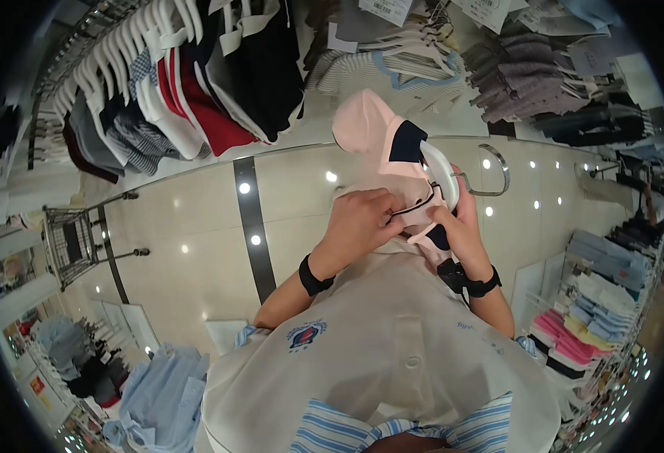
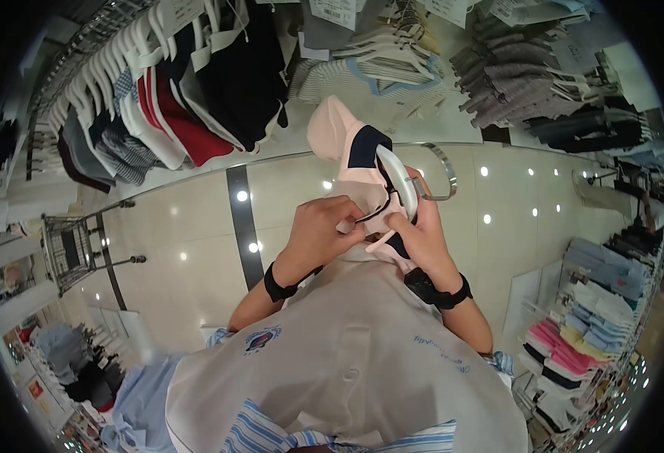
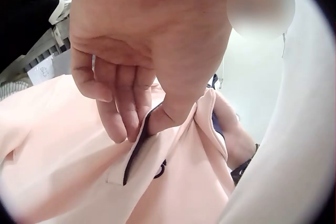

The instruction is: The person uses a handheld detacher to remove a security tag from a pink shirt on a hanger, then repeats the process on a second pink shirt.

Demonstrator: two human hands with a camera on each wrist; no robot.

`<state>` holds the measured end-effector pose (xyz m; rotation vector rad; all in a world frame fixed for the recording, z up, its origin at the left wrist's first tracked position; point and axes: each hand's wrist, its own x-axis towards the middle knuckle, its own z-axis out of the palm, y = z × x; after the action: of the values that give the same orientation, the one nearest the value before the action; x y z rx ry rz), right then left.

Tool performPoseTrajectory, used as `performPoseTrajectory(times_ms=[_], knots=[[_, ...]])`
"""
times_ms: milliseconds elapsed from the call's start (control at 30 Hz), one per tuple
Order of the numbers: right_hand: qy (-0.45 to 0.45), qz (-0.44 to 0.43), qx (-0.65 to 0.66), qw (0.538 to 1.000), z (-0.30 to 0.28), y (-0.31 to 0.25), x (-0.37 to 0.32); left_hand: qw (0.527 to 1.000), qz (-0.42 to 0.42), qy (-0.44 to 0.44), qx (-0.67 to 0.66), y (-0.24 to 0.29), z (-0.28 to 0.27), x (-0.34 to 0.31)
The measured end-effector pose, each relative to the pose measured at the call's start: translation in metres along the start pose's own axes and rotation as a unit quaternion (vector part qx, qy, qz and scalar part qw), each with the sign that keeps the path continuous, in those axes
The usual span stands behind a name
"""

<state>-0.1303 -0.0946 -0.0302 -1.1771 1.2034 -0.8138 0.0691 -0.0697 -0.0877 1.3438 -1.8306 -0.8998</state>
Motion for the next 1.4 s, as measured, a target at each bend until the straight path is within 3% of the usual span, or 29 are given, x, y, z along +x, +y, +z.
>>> performPoseTrajectory(times_ms=[267, 367, 633, 800, 867, 933, 1033, 1100, 1167, 1267, 1400], knots=[[0.092, -0.016, -0.032, 0.995, -0.003, -0.004, -0.010, 0.995, 0.069, -0.038, -0.057, -0.002, 0.009, 0.016], [0.130, -0.015, 0.012, 0.991, -0.007, -0.010, -0.019, 0.993, 0.094, -0.062, -0.046, 0.004, 0.009, 0.021], [0.124, -0.035, 0.088, 0.988, -0.047, 0.006, -0.060, 0.987, 0.133, -0.068, -0.055, 0.045, 0.040, 0.004], [0.071, -0.050, 0.075, 0.993, -0.085, 0.019, -0.094, 0.989, 0.120, -0.069, -0.053, 0.076, 0.064, -0.018], [0.045, -0.060, 0.081, 0.994, -0.100, 0.029, -0.112, 0.991, 0.100, 0.006, -0.085, 0.102, 0.078, -0.025], [0.017, -0.022, 0.070, 0.997, -0.112, 0.043, -0.136, 0.991, 0.092, 0.025, -0.098, 0.132, 0.093, -0.035], [-0.036, -0.079, 0.081, 0.993, -0.120, 0.060, -0.164, 0.994, 0.061, 0.015, -0.095, 0.157, 0.119, -0.057], [-0.051, -0.069, 0.108, 0.990, -0.133, 0.076, -0.181, 0.996, 0.023, 0.010, -0.084, 0.167, 0.134, -0.075], [-0.072, 0.008, 0.106, 0.992, -0.143, 0.095, -0.192, 0.998, 0.010, 0.026, -0.064, 0.176, 0.148, -0.097], [-0.130, -0.017, 0.100, 0.986, -0.133, 0.095, -0.204, 0.996, -0.072, 0.053, -0.009, 0.193, 0.159, -0.124], [-0.168, -0.056, 0.014, 0.984, -0.124, 0.083, -0.214, 0.993, -0.075, 0.084, 0.024, 0.197, 0.160, -0.144]])
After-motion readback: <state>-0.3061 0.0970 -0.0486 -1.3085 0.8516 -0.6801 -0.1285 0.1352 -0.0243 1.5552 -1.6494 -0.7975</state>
